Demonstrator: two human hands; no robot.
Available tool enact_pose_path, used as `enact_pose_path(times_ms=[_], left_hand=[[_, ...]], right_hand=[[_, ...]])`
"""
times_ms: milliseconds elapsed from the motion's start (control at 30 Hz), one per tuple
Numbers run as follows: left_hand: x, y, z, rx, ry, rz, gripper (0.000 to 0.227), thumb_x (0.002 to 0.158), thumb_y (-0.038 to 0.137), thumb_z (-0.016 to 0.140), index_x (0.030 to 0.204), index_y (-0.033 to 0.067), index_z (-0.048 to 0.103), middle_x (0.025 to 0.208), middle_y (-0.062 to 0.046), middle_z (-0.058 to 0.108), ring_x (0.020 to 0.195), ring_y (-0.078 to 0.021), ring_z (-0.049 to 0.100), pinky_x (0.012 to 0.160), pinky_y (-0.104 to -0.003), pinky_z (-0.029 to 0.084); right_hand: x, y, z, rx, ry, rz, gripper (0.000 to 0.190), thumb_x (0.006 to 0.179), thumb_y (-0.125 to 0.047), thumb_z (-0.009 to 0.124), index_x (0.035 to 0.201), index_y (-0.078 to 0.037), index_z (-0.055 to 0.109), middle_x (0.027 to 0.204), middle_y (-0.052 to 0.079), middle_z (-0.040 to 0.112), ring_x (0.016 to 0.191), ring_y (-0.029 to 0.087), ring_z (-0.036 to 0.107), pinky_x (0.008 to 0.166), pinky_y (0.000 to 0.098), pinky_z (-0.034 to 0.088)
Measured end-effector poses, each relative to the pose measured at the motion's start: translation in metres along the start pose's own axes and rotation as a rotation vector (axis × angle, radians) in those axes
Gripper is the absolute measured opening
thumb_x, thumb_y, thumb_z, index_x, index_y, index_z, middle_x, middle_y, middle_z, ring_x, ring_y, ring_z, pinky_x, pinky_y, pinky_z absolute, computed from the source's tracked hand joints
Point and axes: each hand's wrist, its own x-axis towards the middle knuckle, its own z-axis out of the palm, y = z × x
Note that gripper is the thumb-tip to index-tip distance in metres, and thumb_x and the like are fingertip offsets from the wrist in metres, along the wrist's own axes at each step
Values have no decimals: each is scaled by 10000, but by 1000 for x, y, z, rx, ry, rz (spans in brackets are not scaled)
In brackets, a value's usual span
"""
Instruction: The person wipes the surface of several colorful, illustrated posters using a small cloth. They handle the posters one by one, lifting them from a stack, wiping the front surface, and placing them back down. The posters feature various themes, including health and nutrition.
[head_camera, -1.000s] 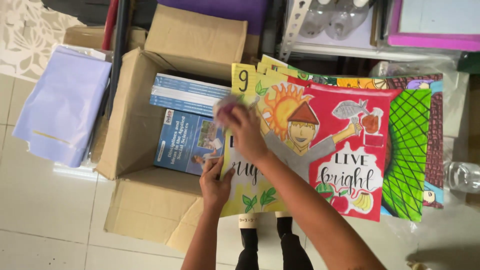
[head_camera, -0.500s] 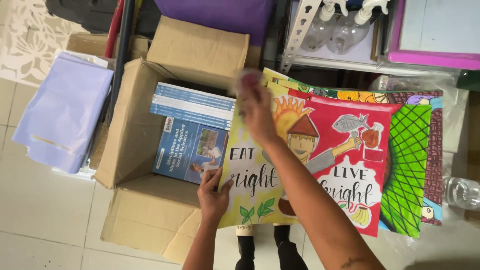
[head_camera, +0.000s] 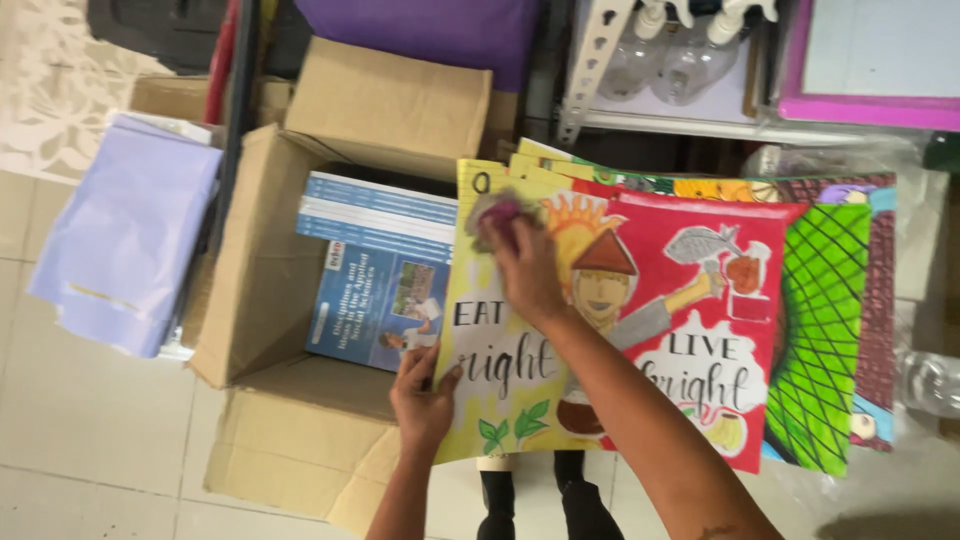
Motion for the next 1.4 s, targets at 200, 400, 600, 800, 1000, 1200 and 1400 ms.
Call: enact_pose_path(times_ms=[200,400,600,800,1000,1200,1400], left_hand=[[4,-14,-1,-54,6,31,465,761,-120,769,1208,2,728,1122,-45,657,1008,-116,665,819,-235,549],[2,-12,-2,-74,37,84,408,769,-78,785,1165,2,729,1123,-41,660,978,-108,658,816,-231,539],[-21,24,7,241,179,124,269,810,5,855,1067,-18,780,895,-50,662,726,-132,583,633,-284,484],[-83,103,44,-187,-144,16,352,863,46,729,1208,-22,699,922,-42,725,795,-76,661,710,-232,564],[-113,207,72,-585,-766,-270,384,1019,197,560,1329,-18,635,1181,-1,662,1046,-147,696,909,-340,636],[-98,124,88,-401,-571,-401,616,934,415,662,1385,-5,641,1337,-163,703,1232,-246,643,1035,-402,509],[-70,68,71,-631,-745,-847,895,819,726,479,1475,117,490,1431,-79,617,1321,-285,552,1030,-532,419]], right_hand=[[-54,147,-92,535,-119,954,428,1101,-472,417,1259,-145,644,1148,87,740,1054,225,715,914,382,538],[-229,341,-218,-855,-447,1065,617,930,-400,697,1452,-161,469,1358,346,469,1146,595,495,859,653,465],[-272,219,-173,893,373,995,383,1172,-287,512,1040,72,509,746,-1,467,659,124,414,611,312,357],[-134,-130,-257,957,-335,477,903,815,-275,765,1566,30,366,1432,168,446,1369,302,443,1135,434,356],[-166,-99,-308,968,-159,909,700,756,-62,786,1397,-22,506,1268,87,640,1177,189,612,980,356,525],[-206,-46,-469,1043,256,949,540,714,72,754,1249,52,682,1121,141,743,975,249,711,882,385,568],[-245,-18,-597,864,401,1153,560,736,-25,779,1278,11,644,1107,110,730,918,224,688,812,361,549]])
